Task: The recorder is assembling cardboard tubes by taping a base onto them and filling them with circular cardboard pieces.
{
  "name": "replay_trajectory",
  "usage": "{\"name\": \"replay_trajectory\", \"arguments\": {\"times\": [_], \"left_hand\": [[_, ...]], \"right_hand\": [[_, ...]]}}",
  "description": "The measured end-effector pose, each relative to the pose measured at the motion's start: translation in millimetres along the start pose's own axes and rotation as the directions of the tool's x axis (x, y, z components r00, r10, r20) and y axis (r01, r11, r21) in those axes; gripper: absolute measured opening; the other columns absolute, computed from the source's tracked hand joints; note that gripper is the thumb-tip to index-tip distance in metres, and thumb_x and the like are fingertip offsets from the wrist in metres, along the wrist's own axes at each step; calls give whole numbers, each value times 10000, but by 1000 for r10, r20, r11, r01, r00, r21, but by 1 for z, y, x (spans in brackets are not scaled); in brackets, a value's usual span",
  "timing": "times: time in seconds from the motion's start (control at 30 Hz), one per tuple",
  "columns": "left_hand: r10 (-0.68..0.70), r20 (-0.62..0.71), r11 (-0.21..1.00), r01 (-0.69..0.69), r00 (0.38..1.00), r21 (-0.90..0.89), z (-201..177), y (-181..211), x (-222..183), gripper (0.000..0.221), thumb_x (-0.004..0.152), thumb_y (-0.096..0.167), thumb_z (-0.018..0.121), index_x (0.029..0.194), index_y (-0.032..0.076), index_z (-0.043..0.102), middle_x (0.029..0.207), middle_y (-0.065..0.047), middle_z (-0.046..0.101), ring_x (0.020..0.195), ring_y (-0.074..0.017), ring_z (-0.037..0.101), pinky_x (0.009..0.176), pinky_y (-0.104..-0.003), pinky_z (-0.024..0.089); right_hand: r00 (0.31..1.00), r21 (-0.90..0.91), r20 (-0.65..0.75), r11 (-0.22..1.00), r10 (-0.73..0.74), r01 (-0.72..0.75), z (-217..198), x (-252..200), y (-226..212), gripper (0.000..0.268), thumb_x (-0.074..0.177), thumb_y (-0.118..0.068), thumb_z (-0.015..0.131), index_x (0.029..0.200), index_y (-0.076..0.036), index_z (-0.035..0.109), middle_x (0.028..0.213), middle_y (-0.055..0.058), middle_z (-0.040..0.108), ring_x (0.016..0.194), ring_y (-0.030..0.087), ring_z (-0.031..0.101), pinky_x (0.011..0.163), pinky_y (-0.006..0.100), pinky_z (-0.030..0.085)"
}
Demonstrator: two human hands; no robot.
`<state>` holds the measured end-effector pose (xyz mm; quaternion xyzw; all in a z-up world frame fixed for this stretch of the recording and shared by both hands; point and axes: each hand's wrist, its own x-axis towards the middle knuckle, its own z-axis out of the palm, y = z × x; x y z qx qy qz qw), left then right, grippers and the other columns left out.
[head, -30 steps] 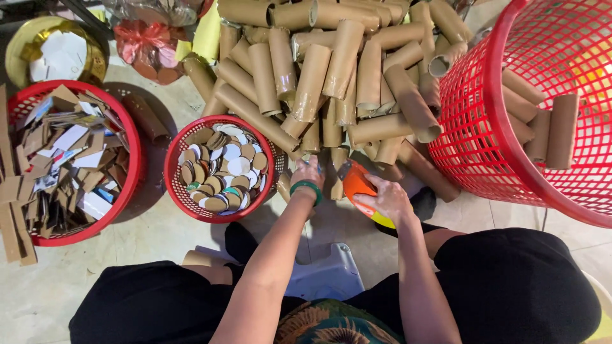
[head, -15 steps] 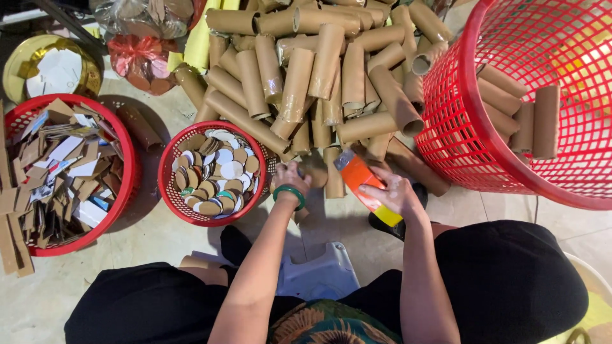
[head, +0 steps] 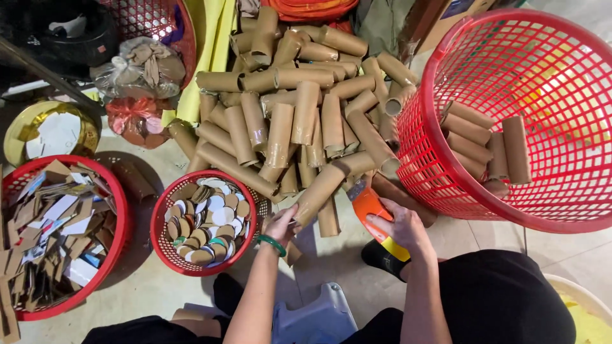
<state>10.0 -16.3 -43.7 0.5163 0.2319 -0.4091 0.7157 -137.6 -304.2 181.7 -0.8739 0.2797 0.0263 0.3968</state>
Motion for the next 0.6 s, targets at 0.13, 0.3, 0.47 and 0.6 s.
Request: {"name": "replay_trajectory", "arguments": {"times": [0.13,0.3,0.47,0.6], "left_hand": [[52,119,998,-54,992,12,94,60,-60,600,809,303,809,1274,-31,634,1142,-161,749,925,-233,769,832,-290,636],[351,332,921,-257,876,-294,156,68,-50,564,805,143,735,1326,239,544,1331,-13,641,1206,-138,629,985,-284,579],[386,71,919,-390,920,52,112,-23,57,212,935,139,733,1117,32,715,1003,-115,706,809,-165,646,690,-270,536],[158,-192,986,-165,969,-22,62,-60,63,259,999,266,706,906,25,683,750,-54,732,560,-120,629,502,-280,507]], "right_hand": [[997,1,34,997,73,-73,2,2,-2,655,747,-430,821,1300,-109,683,1078,156,779,1024,264,754,907,374,555],[997,26,43,997,71,-72,7,6,-1,671,755,-431,825,1324,-116,661,1122,144,771,1051,253,742,914,370,553],[996,81,56,994,65,-69,6,12,-6,637,762,-413,797,1317,-122,680,1094,136,784,1028,243,762,901,362,559],[995,25,-14,995,-95,95,23,17,29,631,772,-410,831,1287,-80,674,1132,164,753,1060,268,735,896,372,551]]}}
